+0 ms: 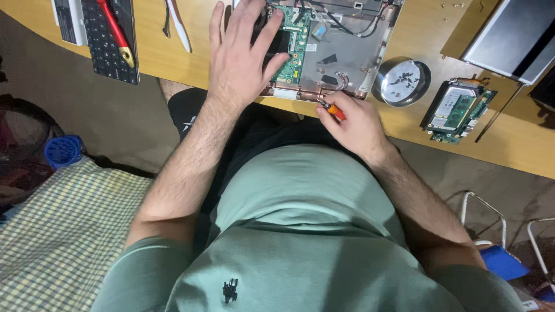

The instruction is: The person uses a screwdriver to remove screws from a circuit board inside an open electronic device. They then remove a small circuit board and a hard drive from the device, placing them on the table.

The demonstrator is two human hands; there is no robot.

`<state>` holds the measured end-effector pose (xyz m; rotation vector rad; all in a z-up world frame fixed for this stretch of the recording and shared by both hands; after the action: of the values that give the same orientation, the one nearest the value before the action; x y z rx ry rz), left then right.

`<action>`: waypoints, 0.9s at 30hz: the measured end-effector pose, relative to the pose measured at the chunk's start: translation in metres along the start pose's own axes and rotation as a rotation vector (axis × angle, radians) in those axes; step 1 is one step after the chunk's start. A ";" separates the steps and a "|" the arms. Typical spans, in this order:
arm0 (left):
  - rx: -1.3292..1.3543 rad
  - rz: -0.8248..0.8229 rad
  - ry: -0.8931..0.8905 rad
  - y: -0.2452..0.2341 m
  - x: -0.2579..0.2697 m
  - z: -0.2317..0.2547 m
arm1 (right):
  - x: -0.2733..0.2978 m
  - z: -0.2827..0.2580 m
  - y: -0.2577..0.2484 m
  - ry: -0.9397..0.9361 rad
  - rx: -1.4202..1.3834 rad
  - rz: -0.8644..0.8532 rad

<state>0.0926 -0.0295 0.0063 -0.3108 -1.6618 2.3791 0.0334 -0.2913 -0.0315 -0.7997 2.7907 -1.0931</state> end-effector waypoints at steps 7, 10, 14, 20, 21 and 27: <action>0.008 0.012 0.014 -0.005 0.001 -0.004 | -0.002 -0.002 -0.001 -0.019 0.051 -0.013; -0.086 0.045 0.033 -0.005 0.003 -0.001 | -0.002 -0.003 -0.002 -0.037 0.060 0.004; -0.162 -0.011 -0.010 -0.004 0.004 0.007 | -0.003 -0.003 -0.002 -0.026 0.051 0.000; -0.210 -0.158 -0.134 0.013 0.014 0.015 | 0.001 -0.003 -0.004 -0.029 0.042 0.007; -0.219 -0.209 -0.168 0.017 0.016 0.015 | 0.002 -0.003 -0.005 -0.039 0.032 0.016; -0.061 0.005 -0.151 0.025 0.018 0.004 | 0.015 -0.001 -0.008 -0.039 0.021 0.031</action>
<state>0.0728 -0.0366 -0.0168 -0.1494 -1.8032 2.4126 0.0236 -0.3030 -0.0237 -0.7643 2.7460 -1.0878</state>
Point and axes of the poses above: each hand's wrist, its own x-axis away from the middle knuckle, its own y-axis out of the palm, z = x × y, the point moved 9 cm from there along -x, towards the middle knuckle, and after that the axes turned 2 degrees about z, right-handed, at the moved point
